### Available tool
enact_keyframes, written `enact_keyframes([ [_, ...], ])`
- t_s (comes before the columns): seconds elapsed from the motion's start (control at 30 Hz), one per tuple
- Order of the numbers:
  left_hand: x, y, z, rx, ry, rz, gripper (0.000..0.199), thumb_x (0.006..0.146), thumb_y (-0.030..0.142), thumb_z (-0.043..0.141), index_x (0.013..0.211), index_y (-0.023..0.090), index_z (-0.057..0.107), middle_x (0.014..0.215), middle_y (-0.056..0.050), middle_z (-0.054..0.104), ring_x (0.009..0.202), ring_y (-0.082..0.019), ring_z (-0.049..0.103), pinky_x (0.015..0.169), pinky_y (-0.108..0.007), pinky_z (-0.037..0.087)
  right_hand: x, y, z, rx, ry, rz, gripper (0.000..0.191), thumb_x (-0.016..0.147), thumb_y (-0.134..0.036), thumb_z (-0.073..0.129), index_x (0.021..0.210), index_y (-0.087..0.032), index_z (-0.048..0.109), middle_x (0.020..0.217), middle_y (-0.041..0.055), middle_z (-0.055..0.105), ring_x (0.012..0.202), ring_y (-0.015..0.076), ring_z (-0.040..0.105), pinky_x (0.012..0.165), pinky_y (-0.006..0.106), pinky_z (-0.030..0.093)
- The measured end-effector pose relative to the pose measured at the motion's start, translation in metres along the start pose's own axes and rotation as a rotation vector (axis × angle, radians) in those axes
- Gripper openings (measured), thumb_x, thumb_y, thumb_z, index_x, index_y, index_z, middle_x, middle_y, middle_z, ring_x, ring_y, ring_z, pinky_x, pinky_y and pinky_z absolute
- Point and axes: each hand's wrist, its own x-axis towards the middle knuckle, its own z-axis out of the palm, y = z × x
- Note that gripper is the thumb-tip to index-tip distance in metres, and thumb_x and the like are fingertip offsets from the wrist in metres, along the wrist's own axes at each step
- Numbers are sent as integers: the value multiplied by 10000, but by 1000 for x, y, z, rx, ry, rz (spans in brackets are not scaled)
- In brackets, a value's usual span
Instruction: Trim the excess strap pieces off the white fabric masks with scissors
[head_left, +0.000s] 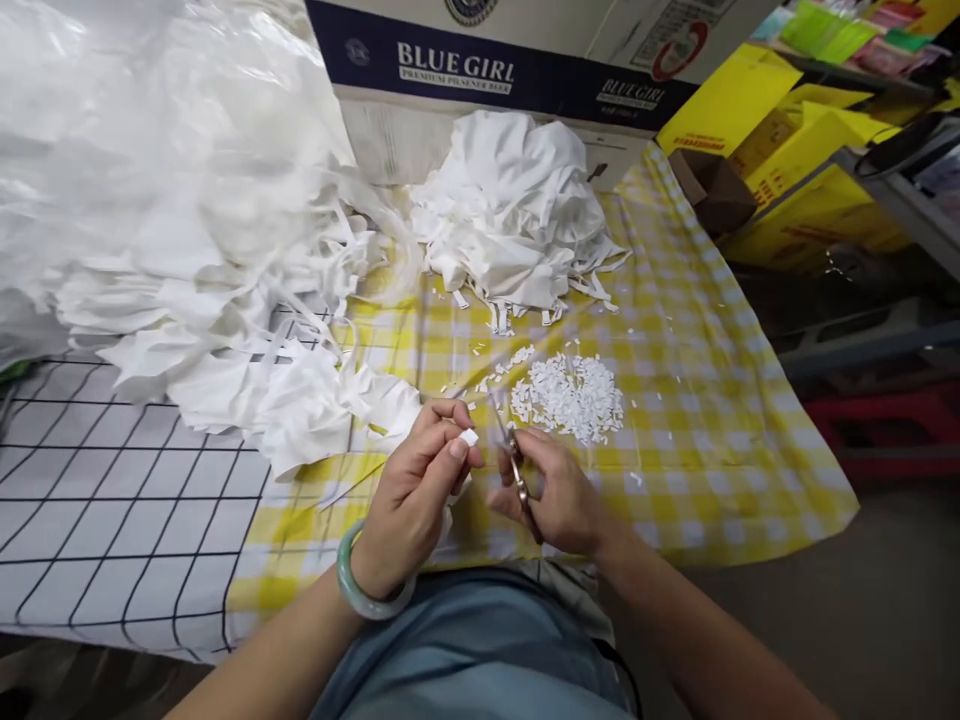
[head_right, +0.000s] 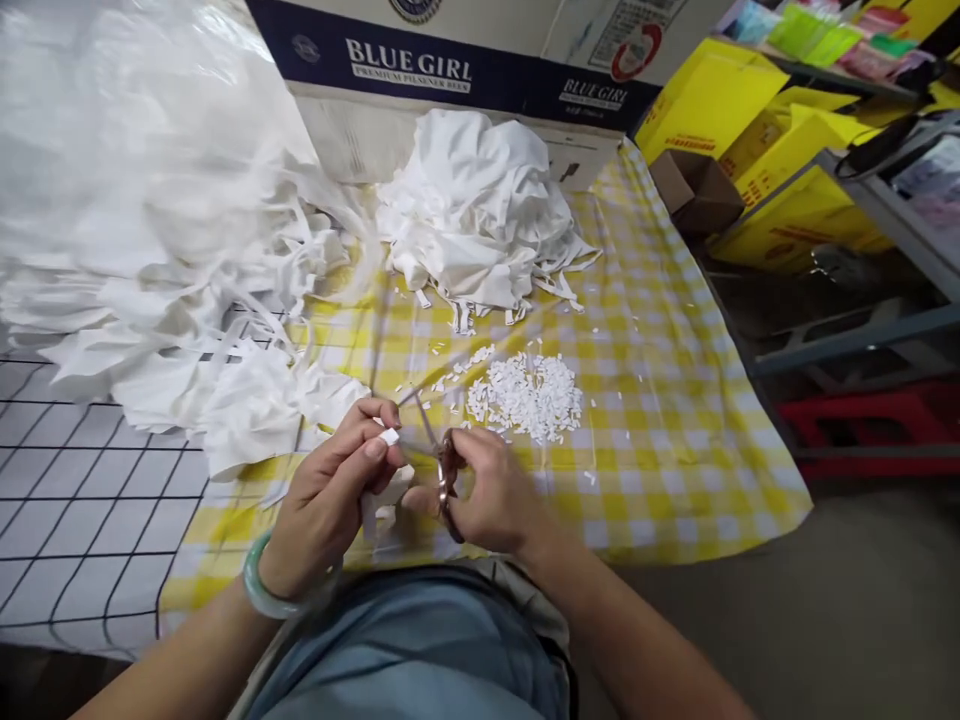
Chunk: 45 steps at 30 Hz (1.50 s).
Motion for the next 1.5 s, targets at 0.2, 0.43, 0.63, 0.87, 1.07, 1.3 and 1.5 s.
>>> enact_keyframes([
  [0.2,2,-13,7,105,-36,76,306,995,228,469,700,194,542,920,-49,469,1069,-198,423,888,-286,387,-9,-2,-7,-192,-11,-32,493,726,-598,734,633,-199,461,605,-14,518,599,138,447,620,277,327],
  [0.43,3,-17,10,146,-49,76,308,990,189,446,688,183,502,996,-51,456,1077,-196,422,947,-308,372,-9,5,-6,-203,9,-33,489,732,-595,731,612,-200,470,565,-21,541,568,127,458,613,267,329],
  [0.63,5,-19,12,156,-79,86,314,995,171,414,694,190,502,910,-52,458,1069,-201,412,958,-310,375,-7,5,-6,-214,7,-33,474,731,-582,737,618,-205,472,546,-30,531,552,123,449,605,263,327],
  [0.87,4,-20,13,139,-84,78,287,1002,205,421,748,197,554,983,-63,457,1053,-209,420,973,-337,382,-6,6,-3,-186,12,-18,485,742,-591,715,609,-207,450,540,-33,516,542,118,449,592,267,323],
  [1.07,3,-23,13,150,-78,62,269,998,259,446,782,207,598,988,-78,488,1074,-237,447,928,-364,423,-7,7,-1,-156,9,4,504,745,-596,712,587,-207,433,535,-37,485,532,109,412,569,261,305],
  [1.3,5,-25,17,197,-63,83,276,992,285,464,761,201,591,931,-77,500,1051,-239,455,894,-367,435,-10,5,-4,-80,8,89,524,735,-606,720,560,-198,442,517,-41,460,513,96,404,530,236,294],
  [1.5,18,-23,27,297,-125,122,321,1002,299,436,720,193,548,923,-85,517,1066,-240,445,932,-382,412,-19,11,-9,-115,58,211,513,747,-556,718,536,-189,429,514,-46,438,507,83,348,496,228,262],
])
